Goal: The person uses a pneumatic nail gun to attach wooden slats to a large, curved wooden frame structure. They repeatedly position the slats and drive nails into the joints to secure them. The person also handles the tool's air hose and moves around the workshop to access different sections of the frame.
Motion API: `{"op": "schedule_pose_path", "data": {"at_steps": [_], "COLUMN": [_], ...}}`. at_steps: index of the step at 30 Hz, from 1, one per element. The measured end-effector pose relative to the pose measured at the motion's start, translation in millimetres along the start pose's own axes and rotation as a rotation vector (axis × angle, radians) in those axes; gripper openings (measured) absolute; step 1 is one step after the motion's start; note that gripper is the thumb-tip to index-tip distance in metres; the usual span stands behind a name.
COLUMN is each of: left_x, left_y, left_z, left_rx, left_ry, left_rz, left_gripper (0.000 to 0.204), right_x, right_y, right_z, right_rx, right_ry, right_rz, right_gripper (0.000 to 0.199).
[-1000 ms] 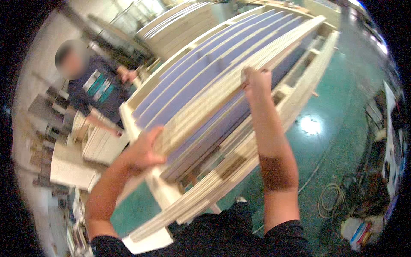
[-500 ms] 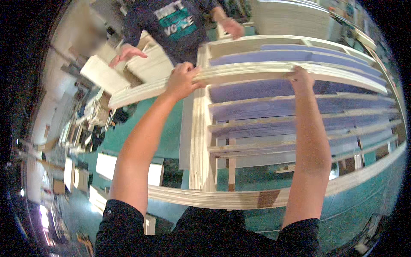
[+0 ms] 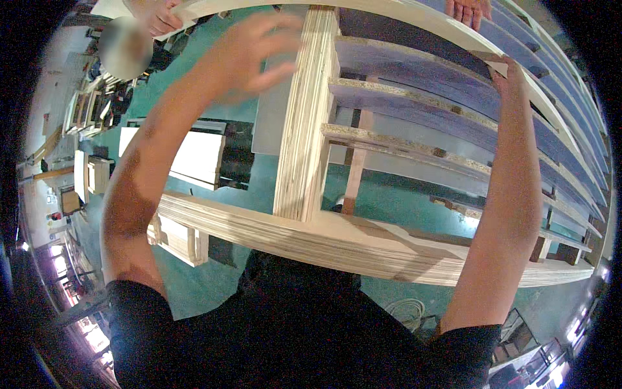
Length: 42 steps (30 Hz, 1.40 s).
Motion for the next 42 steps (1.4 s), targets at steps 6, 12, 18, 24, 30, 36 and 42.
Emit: {"op": "schedule_pose_path", "data": {"at_steps": [6,12,18,24,30,36,42], "left_x": [-27,-31,-39,-43,-38,-77,-138], "left_y": [-40,-67,-75,-49,-10,-41,-49], "left_z": [124,255,345,327,350,320,280], "left_rx": [0.399,0.590,0.650,0.581,0.796,0.586,-0.090], "left_ry": [-0.332,-0.535,-0.623,-0.524,-0.159,-0.155,-0.333], "left_rz": [0.333,0.246,0.420,0.347,0.140,0.269,0.292], "left_gripper": [0.042,0.065,0.094,0.061,0.050,0.045,0.079], "right_x": [17,40,11,-35,-36,-13,31], "right_y": [15,26,24,-107,-154,-164,-220], "right_z": [-41,5,313,482,517,510,474], "right_rx": [0.030,0.358,1.019,1.264,1.092,0.980,0.837], "right_ry": [0.014,-0.147,-0.461,-0.249,-0.879,-0.885,-0.764], "right_rz": [-0.042,0.095,1.301,1.962,1.936,1.973,2.050], "right_gripper": [0.054,0.076,0.079,0.104,0.088,0.078,0.075]}}
Point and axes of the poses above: each hand's wrist, its own z-axis away from the middle knuckle, its own y-axis out of the palm, x = y × z, the point moved 6 cm from there along -z, towards the middle knuckle, and after that the axes turned 12 degrees about -z, right-handed, at the moved point
